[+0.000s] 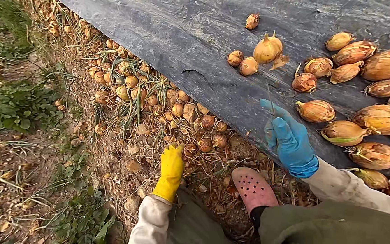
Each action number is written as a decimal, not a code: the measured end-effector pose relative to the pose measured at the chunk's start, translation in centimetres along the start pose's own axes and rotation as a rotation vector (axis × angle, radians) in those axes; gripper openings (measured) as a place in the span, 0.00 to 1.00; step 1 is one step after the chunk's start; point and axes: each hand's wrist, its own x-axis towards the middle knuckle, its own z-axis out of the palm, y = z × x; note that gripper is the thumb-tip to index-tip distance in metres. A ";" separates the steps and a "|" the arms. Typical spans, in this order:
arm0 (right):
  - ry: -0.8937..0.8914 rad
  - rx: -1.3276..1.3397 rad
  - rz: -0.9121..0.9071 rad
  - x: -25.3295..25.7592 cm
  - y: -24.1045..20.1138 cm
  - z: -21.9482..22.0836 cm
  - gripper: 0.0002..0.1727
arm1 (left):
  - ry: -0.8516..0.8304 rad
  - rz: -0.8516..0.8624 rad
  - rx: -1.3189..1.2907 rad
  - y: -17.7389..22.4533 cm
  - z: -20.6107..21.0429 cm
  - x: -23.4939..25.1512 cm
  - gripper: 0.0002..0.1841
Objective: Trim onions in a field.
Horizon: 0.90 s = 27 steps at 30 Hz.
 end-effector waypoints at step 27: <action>-0.601 0.571 0.591 -6.6 0.8 6.2 0.35 | 0.022 0.252 -0.631 8.9 -4.4 -11.8 0.15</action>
